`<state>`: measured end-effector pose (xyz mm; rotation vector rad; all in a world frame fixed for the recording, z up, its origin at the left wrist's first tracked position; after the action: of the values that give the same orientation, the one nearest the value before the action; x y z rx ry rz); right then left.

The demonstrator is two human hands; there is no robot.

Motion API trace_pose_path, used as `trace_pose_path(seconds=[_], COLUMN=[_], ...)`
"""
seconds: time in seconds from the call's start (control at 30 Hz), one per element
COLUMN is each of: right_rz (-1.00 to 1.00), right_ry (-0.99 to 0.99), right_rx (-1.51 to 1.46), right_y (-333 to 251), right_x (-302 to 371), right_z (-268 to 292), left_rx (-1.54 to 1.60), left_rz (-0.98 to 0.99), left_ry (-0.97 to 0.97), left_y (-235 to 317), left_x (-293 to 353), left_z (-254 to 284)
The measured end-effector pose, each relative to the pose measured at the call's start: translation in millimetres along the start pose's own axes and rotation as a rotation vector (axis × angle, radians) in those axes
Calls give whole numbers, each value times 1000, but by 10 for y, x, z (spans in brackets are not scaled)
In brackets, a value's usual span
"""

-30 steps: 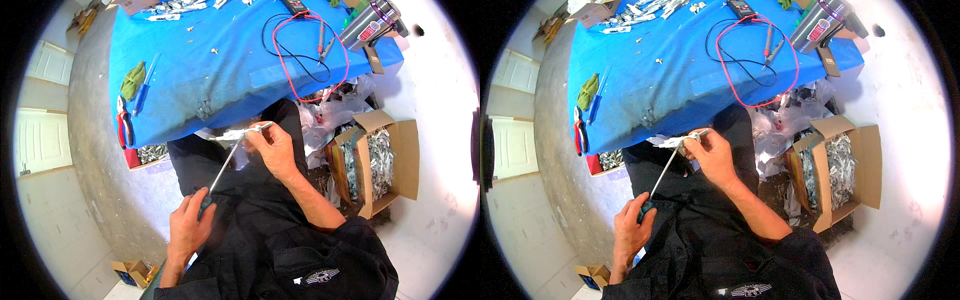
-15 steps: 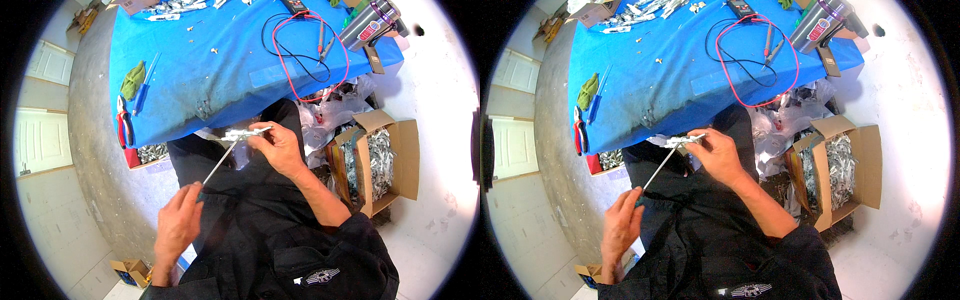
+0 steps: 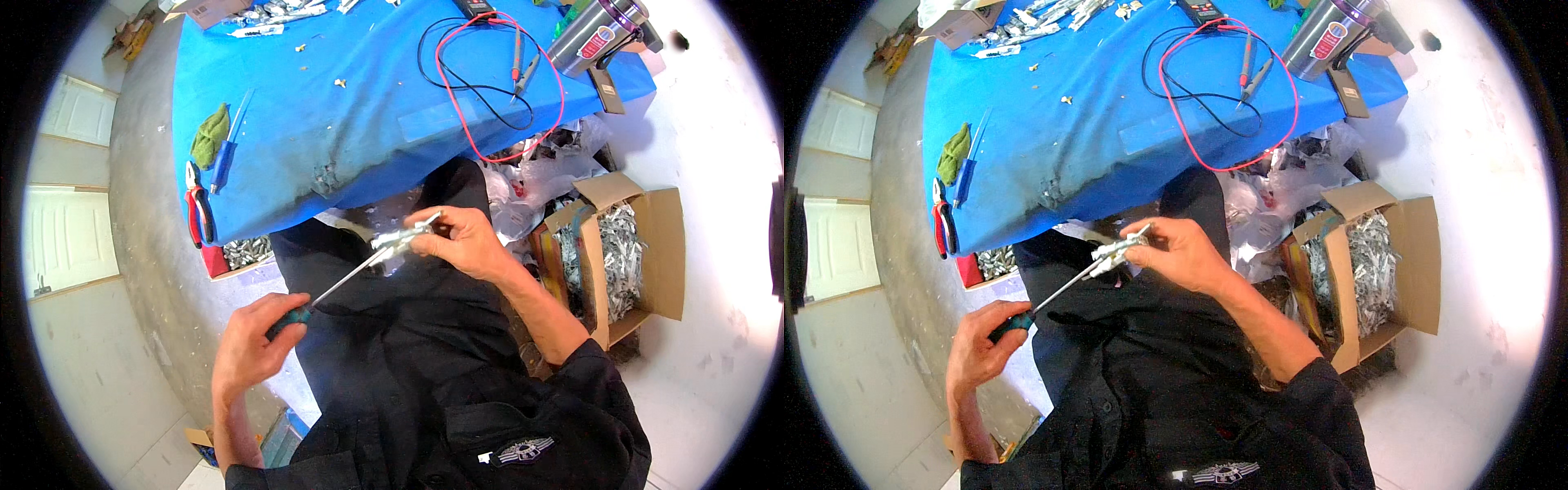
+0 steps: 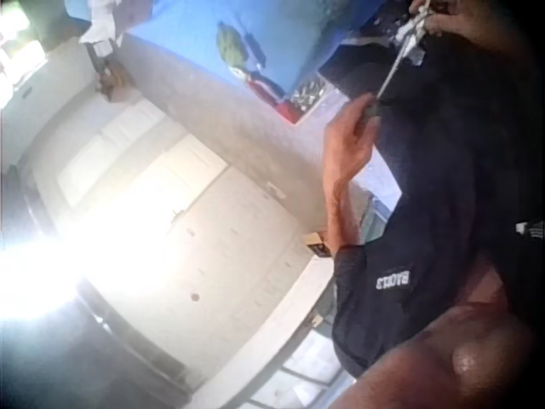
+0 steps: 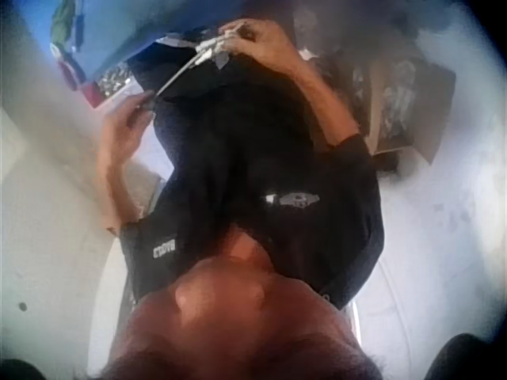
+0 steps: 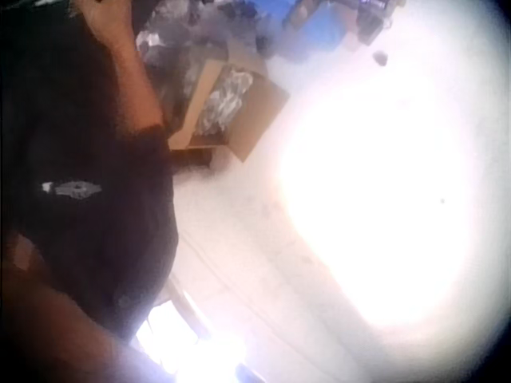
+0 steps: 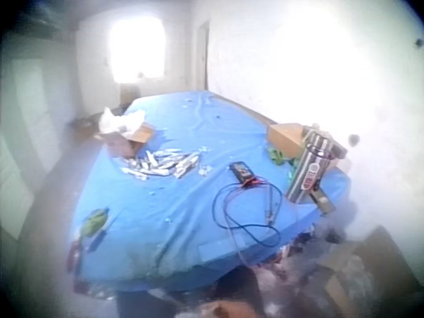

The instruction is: The person cleans the interior of metal tubes using a screwdriver and handles small components by hand.

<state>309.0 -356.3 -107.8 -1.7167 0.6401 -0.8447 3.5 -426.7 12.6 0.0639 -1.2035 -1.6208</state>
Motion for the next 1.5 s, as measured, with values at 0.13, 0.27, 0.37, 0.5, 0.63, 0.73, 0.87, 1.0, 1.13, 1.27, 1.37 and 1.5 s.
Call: trace_pose_path(seconds=[0.13, 0.27, 0.37, 0.5, 0.63, 0.73, 0.87, 1.0, 1.13, 1.27, 1.37, 1.5], right_rz=[106, 108, 154, 207, 268, 252, 201, 197, 216, 170, 129, 87], right_ry=[146, 233, 266, 334, 393, 367, 384, 416, 408, 299, 197, 59], right_rx=[-259, -319, -314, -286, -289, -302, -273, -214, -159, 41, 147, 66], right_y=[98, 179, 191, 201, 208, 189, 127, 125, 163, 94, -38, -158], right_x=[-99, -123, -120, -109, -92, -85, -74, -89, -95, -74, -49, -57], right_z=[40, 1, -26, -24, 30, 7, -81, -151, -146, -33, 18, 23], left_rx=[-58, -92, -104, -83, -40, -59, -45, -83, -130, -191, -120, 27], left_rz=[-6, -25, -32, -29, -42, -68, -84, -51, -70, -9, -29, -59], left_ry=[167, 244, 280, 287, 297, 322, 325, 346, 344, 253, 215, 82], left_y=[182, 242, 226, 255, 276, 276, 256, 278, 276, 261, 167, -87], left_x=[67, 83, 105, 133, 133, 100, 45, 16, 22, 78, 68, -13], left_z=[-226, -405, -500, -568, -600, -628, -674, -720, -693, -471, -242, 66])
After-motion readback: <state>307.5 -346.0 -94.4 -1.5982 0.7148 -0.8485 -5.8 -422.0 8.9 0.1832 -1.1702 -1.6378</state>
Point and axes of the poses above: each hand's wrist, its own x-axis away from the middle knuckle, its own z-axis out of the back of the hand, y = z × x, the point moved 4 cm from there along -x, towards the middle knuckle, and after that the axes turned 13 degrees about -y, right-handed, at the moved point
